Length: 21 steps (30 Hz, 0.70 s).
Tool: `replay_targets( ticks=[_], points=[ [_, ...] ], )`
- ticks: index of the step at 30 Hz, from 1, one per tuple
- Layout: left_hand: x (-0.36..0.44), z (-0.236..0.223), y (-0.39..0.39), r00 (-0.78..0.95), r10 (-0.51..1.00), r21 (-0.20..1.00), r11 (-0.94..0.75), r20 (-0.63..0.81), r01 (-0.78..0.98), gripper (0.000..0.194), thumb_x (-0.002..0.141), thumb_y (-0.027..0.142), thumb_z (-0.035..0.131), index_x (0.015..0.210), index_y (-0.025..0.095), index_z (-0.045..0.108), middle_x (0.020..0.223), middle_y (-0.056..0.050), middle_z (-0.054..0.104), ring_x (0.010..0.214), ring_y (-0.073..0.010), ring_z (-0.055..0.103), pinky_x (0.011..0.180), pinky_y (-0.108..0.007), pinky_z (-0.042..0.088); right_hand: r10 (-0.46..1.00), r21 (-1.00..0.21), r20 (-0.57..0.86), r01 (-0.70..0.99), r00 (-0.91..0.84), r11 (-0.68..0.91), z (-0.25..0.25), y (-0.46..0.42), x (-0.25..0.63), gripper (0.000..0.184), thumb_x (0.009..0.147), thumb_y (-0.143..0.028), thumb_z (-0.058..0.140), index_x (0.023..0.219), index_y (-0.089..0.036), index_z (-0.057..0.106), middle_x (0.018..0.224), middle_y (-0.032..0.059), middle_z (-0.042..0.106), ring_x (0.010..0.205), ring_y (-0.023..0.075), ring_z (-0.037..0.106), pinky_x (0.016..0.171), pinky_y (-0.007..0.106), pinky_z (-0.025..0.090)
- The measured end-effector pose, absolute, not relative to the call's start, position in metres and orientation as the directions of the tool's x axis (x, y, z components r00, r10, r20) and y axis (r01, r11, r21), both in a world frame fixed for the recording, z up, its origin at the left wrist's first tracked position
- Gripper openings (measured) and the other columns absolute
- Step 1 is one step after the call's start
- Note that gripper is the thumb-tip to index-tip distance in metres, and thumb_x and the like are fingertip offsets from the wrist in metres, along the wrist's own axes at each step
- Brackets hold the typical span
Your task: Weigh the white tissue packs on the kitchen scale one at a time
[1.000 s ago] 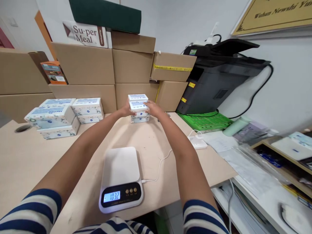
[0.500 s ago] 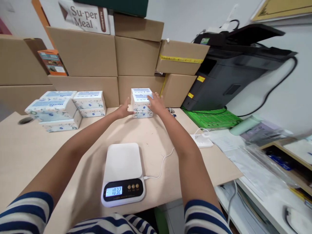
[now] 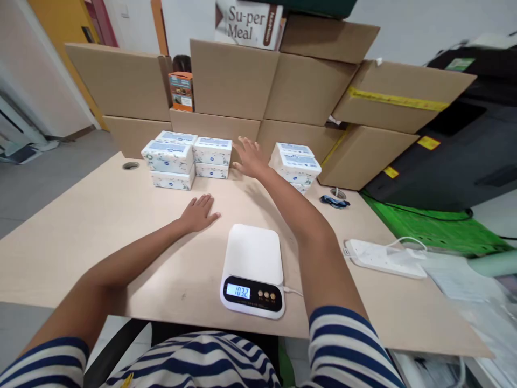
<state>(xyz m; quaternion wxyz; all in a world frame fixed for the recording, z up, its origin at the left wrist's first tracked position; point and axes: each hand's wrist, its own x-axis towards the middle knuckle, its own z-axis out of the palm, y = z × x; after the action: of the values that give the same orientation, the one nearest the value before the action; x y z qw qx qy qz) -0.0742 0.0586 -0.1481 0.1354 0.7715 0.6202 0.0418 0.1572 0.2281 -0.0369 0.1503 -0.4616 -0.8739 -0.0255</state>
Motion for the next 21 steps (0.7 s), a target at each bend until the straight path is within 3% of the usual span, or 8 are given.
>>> replay_targets(
  ticks=[5, 9, 11, 16, 18, 21],
  points=[
    [-0.072, -0.150, 0.056, 0.249, 0.958, 0.259, -0.207, -0.141, 0.943, 0.091, 0.114, 0.061, 0.038, 0.184, 0.004, 0.027, 0.193, -0.021, 0.014, 0.184, -0.0349, 0.012, 0.151, -0.054, 0.011, 0.830, -0.083, 0.186, 0.833, -0.526, 0.546, -0.021, 0.265, 0.076, 0.115, 0.094, -0.051, 0.083, 0.186, -0.016, 0.023, 0.195, 0.0260, 0.016, 0.182, 0.0451, 0.020, 0.146, 0.069, 0.022],
    [-0.076, -0.153, 0.054, 0.252, 0.959, 0.283, -0.208, -0.128, 0.936, 0.094, 0.113, 0.065, 0.038, 0.184, 0.004, 0.029, 0.193, -0.020, 0.016, 0.184, -0.0342, 0.014, 0.151, -0.052, 0.012, 0.853, -0.061, 0.114, 0.854, -0.509, 0.517, -0.026, 0.279, 0.044, 0.134, 0.074, -0.063, 0.100, 0.181, -0.019, 0.034, 0.191, 0.0292, 0.023, 0.179, 0.0506, 0.024, 0.143, 0.070, 0.031],
    [-0.077, -0.155, 0.054, 0.259, 0.958, 0.292, -0.214, -0.124, 0.932, 0.094, 0.113, 0.066, 0.037, 0.184, 0.005, 0.029, 0.193, -0.019, 0.016, 0.184, -0.0339, 0.014, 0.151, -0.051, 0.013, 0.861, -0.051, 0.100, 0.862, -0.498, 0.505, -0.033, 0.281, 0.038, 0.127, 0.073, -0.064, 0.101, 0.177, -0.020, 0.041, 0.189, 0.0279, 0.027, 0.177, 0.0497, 0.029, 0.141, 0.068, 0.034],
    [-0.078, -0.157, 0.052, 0.276, 0.953, 0.310, -0.227, -0.125, 0.923, 0.097, 0.113, 0.067, 0.035, 0.184, 0.002, 0.027, 0.194, -0.020, 0.015, 0.185, -0.0338, 0.012, 0.152, -0.052, 0.010, 0.861, -0.038, 0.093, 0.862, -0.501, 0.506, -0.036, 0.280, 0.043, 0.073, 0.101, -0.055, 0.079, 0.163, -0.023, 0.058, 0.174, 0.0158, 0.054, 0.162, 0.0385, 0.050, 0.137, 0.068, 0.038],
    [-0.079, -0.157, 0.052, 0.280, 0.951, 0.314, -0.229, -0.129, 0.921, 0.097, 0.113, 0.067, 0.034, 0.184, 0.002, 0.026, 0.194, -0.019, 0.014, 0.185, -0.0338, 0.011, 0.152, -0.053, 0.010, 0.862, -0.052, 0.087, 0.862, -0.499, 0.504, -0.033, 0.280, 0.045, 0.075, 0.095, -0.056, 0.085, 0.156, -0.021, 0.059, 0.167, 0.0173, 0.059, 0.157, 0.0394, 0.054, 0.135, 0.068, 0.038],
    [-0.079, -0.157, 0.052, 0.282, 0.951, 0.317, -0.230, -0.129, 0.920, 0.096, 0.113, 0.066, 0.035, 0.184, 0.003, 0.026, 0.194, -0.019, 0.014, 0.185, -0.0335, 0.012, 0.152, -0.052, 0.010, 0.861, -0.086, 0.082, 0.857, -0.502, 0.508, -0.027, 0.277, 0.048, 0.092, 0.075, -0.057, 0.098, 0.148, -0.021, 0.055, 0.159, 0.0236, 0.066, 0.149, 0.0453, 0.061, 0.132, 0.068, 0.039]
  ],
)
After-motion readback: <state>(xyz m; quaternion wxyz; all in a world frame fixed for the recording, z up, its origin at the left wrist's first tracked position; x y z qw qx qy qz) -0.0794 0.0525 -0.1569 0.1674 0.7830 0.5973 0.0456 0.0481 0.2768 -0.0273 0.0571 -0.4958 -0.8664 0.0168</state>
